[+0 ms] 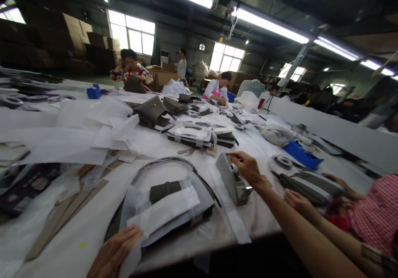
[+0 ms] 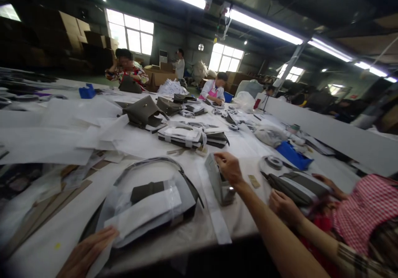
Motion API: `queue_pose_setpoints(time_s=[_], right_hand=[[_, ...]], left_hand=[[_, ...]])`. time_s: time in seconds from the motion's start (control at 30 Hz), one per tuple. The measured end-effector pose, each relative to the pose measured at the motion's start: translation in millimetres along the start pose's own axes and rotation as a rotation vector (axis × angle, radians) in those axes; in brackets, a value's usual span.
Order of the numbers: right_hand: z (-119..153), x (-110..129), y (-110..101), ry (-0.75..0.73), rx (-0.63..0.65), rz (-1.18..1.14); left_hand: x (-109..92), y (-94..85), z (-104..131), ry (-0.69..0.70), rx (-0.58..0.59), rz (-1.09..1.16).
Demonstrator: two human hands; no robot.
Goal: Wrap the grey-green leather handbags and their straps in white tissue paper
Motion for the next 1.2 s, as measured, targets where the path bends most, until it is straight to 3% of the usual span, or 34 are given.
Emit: queue_pose_setpoints(time_s=[0.1, 0.17, 0.33, 0.47, 0.57, 0.7, 0.83, 0.9, 0.97, 1.03, 1.13, 1.2], right_hand=[[8, 47, 32, -0.145, 0.091, -0.048], [5, 50, 33, -0.110, 0.081, -0.069], [-17, -5, -15, 0.190, -0.035, -0.164], [-16, -34, -59, 0.277, -0.144, -0.173], [-6, -35, -60, 0.323, -0.106, -0.237], [-5, -20, -14, 0.321, 0.008, -0.363], [-18, -9, 43, 0.268, 0.201, -0.219], [-26, -6, 57, 0.248, 0.308, -0.134], [-35, 1, 53, 0.236, 0.336, -0.075], [-39, 16, 35, 0.190, 0.290, 0.003], [-29, 59, 11, 0.032, 0.265, 0.014], [-8, 92, 10, -0.103, 0.331, -0.015]], left_hand=[[-2, -1.0, -3, 0.064, 0.020, -0.005], [-3, -1.3, -2, 0.075, -0.006, -0.006], [-5, 3.1, 0, 0.034, -0.029, 0.003], [-6, 2.9, -2, 0.022, -0.052, 0.012], [-7, 2.3, -5, 0.013, -0.054, 0.022], [-12, 1.8, -8, -0.002, -0.056, 0.033], [-16, 0.8, -11, -0.021, -0.052, 0.029], [-18, 0.5, -11, -0.022, -0.046, 0.035], [-18, 0.4, -12, -0.023, -0.047, 0.045], [-18, -0.4, -14, -0.025, -0.064, 0.056], [-21, -1.3, -18, -0.040, -0.078, 0.067], [-23, -0.7, -20, -0.073, -0.072, 0.080]])
Point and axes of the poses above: each hand's wrist, its own z-axis away from the middle knuckle, its own y-axis out of the palm, x = y × z, the point moved 5 cm from there along -z, towards the middle knuckle, and after that the axes turned 13 degrees about z, right-handed, at the moved point
